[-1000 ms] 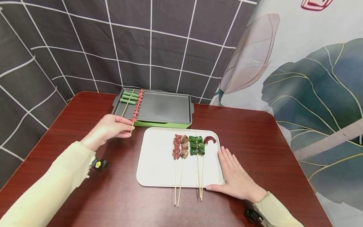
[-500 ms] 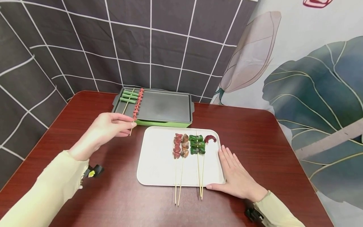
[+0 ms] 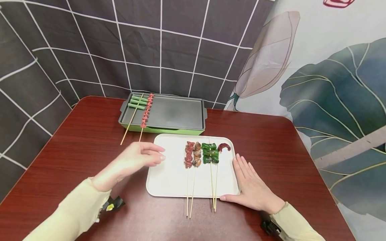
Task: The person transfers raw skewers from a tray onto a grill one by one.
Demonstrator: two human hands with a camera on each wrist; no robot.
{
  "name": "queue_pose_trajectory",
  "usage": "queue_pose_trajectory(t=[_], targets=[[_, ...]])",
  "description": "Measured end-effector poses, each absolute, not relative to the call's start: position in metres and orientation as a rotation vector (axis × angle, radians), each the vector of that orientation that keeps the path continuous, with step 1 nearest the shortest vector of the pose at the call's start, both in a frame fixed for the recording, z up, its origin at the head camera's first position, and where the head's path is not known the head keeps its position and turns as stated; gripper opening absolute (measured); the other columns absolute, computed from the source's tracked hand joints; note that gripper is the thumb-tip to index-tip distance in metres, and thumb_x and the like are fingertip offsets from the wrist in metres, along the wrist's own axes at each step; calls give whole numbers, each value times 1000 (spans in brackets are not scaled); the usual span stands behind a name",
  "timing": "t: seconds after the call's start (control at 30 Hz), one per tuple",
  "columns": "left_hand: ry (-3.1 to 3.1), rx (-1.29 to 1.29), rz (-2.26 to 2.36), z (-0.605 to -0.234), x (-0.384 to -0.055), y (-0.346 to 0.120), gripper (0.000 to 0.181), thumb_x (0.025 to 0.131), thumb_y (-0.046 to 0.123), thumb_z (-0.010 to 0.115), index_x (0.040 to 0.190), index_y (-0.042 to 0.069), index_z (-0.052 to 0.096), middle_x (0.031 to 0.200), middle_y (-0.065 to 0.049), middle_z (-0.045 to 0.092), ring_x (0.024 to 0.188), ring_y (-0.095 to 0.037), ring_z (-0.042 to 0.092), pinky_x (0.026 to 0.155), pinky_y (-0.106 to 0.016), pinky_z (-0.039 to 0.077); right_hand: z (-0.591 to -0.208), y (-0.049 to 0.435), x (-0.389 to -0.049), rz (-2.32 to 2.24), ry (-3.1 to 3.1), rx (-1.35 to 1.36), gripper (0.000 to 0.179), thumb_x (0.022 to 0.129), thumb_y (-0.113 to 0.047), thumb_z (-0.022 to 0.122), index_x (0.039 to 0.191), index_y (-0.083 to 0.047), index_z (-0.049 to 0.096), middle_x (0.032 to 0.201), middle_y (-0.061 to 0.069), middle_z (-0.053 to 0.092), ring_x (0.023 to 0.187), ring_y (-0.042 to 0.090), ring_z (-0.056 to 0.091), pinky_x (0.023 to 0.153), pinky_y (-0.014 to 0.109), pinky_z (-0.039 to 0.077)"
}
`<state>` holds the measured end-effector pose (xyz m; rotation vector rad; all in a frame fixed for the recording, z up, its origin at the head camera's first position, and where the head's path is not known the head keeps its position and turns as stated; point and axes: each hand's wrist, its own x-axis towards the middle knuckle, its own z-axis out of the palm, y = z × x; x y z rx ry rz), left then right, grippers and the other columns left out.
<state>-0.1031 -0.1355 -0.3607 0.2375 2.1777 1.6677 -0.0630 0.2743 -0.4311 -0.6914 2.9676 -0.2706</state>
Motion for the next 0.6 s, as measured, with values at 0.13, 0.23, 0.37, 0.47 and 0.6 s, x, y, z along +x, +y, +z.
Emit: queue_pose_trajectory(t=[0.13, 0.23, 0.37, 0.47, 0.6], targets=[[2135, 230, 1656, -375, -95, -119, 46, 91, 20, 77, 126, -7, 65, 105, -12, 74, 93, -24, 71, 84, -36, 60, -431, 274, -63, -279, 2968, -697, 130, 77, -86, 61, 158, 8, 19, 165, 25, 12, 152, 37, 11, 123, 53, 15], [2060, 240, 1694, -386, -90, -109, 45, 90, 17, 76, 125, -9, 65, 105, -14, 74, 93, -25, 71, 84, -37, 61, -431, 274, -63, -281, 2964, -697, 130, 77, -85, 61, 158, 8, 20, 165, 25, 13, 152, 37, 11, 123, 53, 15], [1919, 261, 1761, -398, -84, -99, 48, 91, 12, 75, 128, -14, 60, 107, -17, 72, 97, -25, 70, 88, -38, 60, -431, 274, -63, -273, 2961, -698, 130, 77, -86, 60, 158, 8, 19, 165, 25, 12, 152, 37, 11, 123, 53, 15], [1857, 242, 1777, -404, -79, -92, 48, 92, 12, 74, 129, -15, 58, 109, -18, 72, 99, -26, 70, 90, -38, 59, -430, 274, -63, -265, 2963, -701, 130, 77, -86, 60, 158, 8, 19, 165, 25, 12, 152, 38, 11, 123, 53, 15], [1817, 194, 1777, -408, -74, -83, 44, 94, 13, 72, 126, -15, 60, 110, -20, 72, 97, -28, 71, 89, -37, 60, -430, 274, -63, -266, 2960, -700, 131, 77, -86, 60, 158, 8, 19, 165, 25, 11, 152, 38, 11, 123, 54, 15]])
